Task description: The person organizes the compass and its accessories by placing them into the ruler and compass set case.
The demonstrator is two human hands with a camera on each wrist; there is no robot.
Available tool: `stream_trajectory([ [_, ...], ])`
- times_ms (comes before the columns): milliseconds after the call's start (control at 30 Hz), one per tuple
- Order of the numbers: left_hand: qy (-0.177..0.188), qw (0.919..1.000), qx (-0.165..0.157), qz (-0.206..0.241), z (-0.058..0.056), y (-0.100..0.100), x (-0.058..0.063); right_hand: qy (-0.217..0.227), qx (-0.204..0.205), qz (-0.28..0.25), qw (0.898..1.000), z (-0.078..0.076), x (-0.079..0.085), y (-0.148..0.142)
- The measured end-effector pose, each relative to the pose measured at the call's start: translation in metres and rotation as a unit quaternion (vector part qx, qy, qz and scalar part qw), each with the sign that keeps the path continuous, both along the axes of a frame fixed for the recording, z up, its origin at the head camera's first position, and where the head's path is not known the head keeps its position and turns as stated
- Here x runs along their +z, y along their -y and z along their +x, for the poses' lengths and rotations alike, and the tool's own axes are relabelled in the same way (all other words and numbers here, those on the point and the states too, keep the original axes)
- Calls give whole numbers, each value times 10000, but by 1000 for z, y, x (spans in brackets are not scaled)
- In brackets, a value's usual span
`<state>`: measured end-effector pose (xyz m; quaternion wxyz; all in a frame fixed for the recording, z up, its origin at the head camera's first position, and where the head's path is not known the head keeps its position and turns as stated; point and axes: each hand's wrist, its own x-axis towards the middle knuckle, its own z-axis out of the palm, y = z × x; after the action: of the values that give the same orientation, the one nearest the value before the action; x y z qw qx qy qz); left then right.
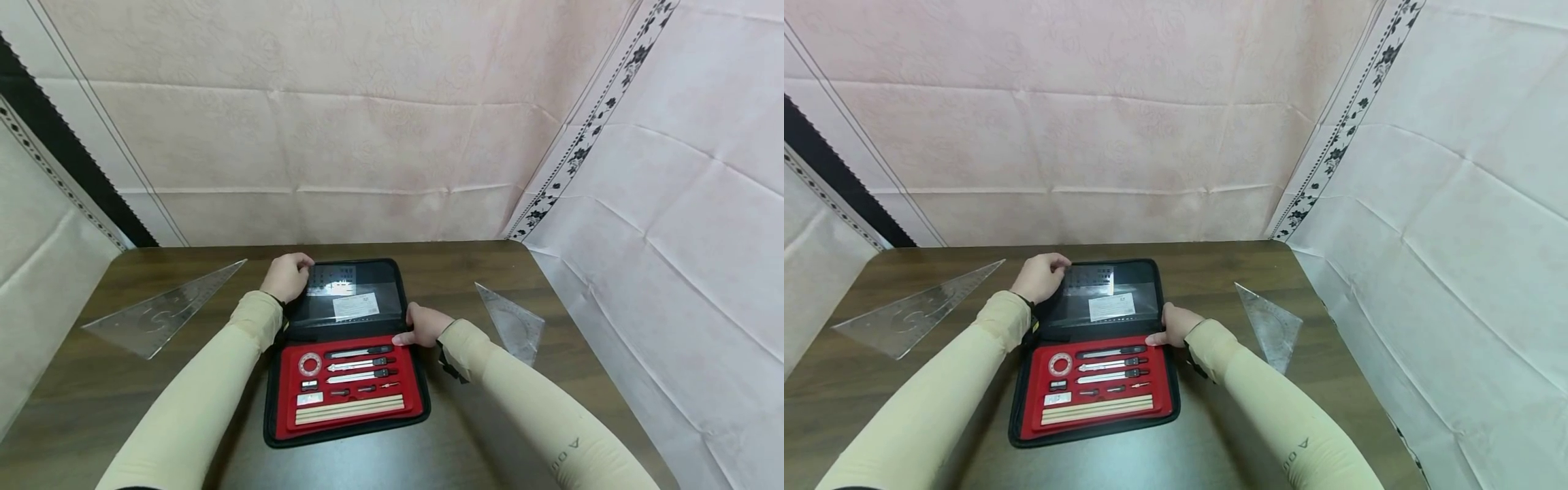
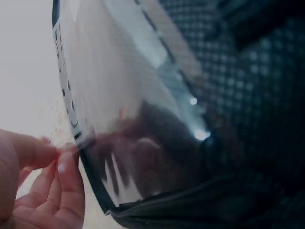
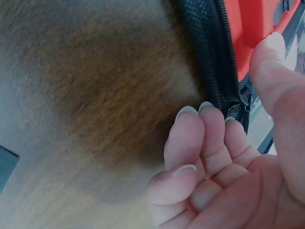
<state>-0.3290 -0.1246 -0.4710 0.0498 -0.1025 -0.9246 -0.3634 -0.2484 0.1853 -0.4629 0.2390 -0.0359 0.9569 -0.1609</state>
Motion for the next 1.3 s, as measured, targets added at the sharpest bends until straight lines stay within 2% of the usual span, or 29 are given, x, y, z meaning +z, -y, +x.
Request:
stream_trajectory([
  [100,86,9996,-236,-158,3,-2,0,5,31,12,10000,0,1,0],
  [233,287,9982,-391,-344,7,-4,1,3,47,-14,10000,0,1,0],
  [400,515,9958,-482,-586,12,-5,2,41,-19,-104,9999,0,2,-1],
  [500,467,9944,-496,-806,15,-6,2,48,-15,-107,9999,0,2,-2],
  [633,397,9919,-436,-1123,16,-7,-2,46,-3,-82,10000,0,1,-3],
  [833,635,9874,-216,-1431,19,-6,-6,55,-16,-124,9999,0,1,-2],
  [967,513,9792,-11,-1962,22,-3,-7,33,36,-82,10000,0,0,-1],
  [1067,375,9741,-4,-2230,24,0,-6,22,78,-17,10000,0,0,0],
  [1200,419,9748,-180,-2186,26,6,-1,33,85,53,9999,1,1,2],
  [1300,574,9769,-339,-2033,29,14,8,32,84,89,9999,1,2,2],
])
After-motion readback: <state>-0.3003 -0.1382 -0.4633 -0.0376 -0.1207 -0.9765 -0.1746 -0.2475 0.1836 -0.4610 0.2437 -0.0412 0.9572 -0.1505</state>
